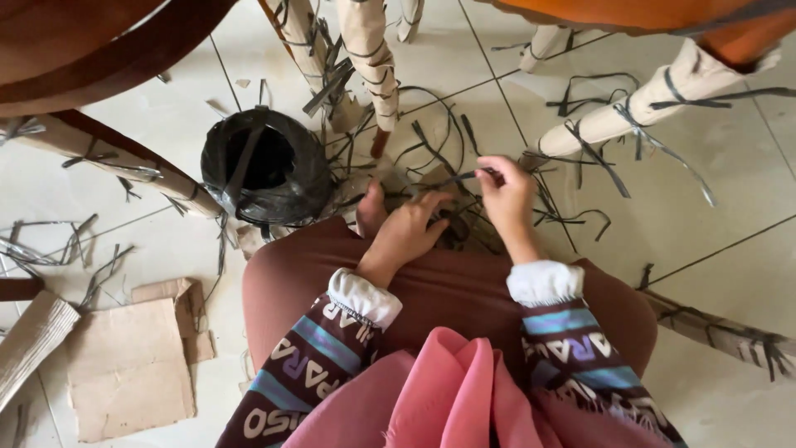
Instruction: Wrapping chair legs with protective material and securing them with plastic strips and scissors.
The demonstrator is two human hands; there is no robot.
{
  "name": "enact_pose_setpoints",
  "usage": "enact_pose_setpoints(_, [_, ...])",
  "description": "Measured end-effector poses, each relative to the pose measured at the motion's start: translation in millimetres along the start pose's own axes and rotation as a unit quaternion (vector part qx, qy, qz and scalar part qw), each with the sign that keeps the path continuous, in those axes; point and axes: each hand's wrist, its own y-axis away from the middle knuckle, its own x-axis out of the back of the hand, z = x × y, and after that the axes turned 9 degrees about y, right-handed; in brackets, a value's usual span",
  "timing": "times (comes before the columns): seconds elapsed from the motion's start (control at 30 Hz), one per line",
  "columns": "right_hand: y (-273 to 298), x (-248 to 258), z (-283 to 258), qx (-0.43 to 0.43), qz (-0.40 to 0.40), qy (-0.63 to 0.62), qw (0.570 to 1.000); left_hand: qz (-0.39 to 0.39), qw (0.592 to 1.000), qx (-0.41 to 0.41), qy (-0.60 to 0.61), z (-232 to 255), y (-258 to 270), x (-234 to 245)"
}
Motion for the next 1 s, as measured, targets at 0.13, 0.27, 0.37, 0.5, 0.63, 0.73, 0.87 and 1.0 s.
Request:
enact_pose_setpoints(0.13, [-2.0,61.3,-48.8,0.008,0.043,-0.083,0.996,0.145,0.973,-0.135,0.120,40.8,1.0,-12.4])
enact_pose_setpoints(0.27, [1.6,123.2,-84.1,-0.001,0.053,-0.164,0.985,0.215,0.938,-0.193,0.194,99.7,-0.4,-26.5])
enact_pose_setpoints(0.37, [8.4,157.7,-98.3,-0.016,0.059,-0.200,0.978,0.223,0.922,-0.218,0.228,139.4,-3.0,-41.8])
enact_pose_setpoints(0.5, [13.3,190.9,-92.6,-0.039,0.083,-0.258,0.962,0.238,0.909,-0.186,0.286,173.8,-6.1,-64.9])
enact_pose_setpoints(0.63, [14.5,217.7,-82.9,-0.061,0.096,-0.274,0.955,0.219,0.911,-0.145,0.317,188.8,-12.9,-83.5])
enact_pose_setpoints(0.73, [12.2,236.2,-83.2,-0.068,0.096,-0.292,0.949,0.206,0.904,-0.129,0.352,199.8,-16.9,-93.8])
enact_pose_setpoints(0.87, [14.0,271.3,-95.3,-0.074,0.081,-0.248,0.962,0.149,0.884,-0.153,0.415,209.9,-20.2,-107.5])
enact_pose_setpoints(1.0, [18.2,295.5,-92.5,-0.062,0.053,-0.186,0.979,0.124,0.918,-0.186,0.327,237.2,-22.0,-106.9])
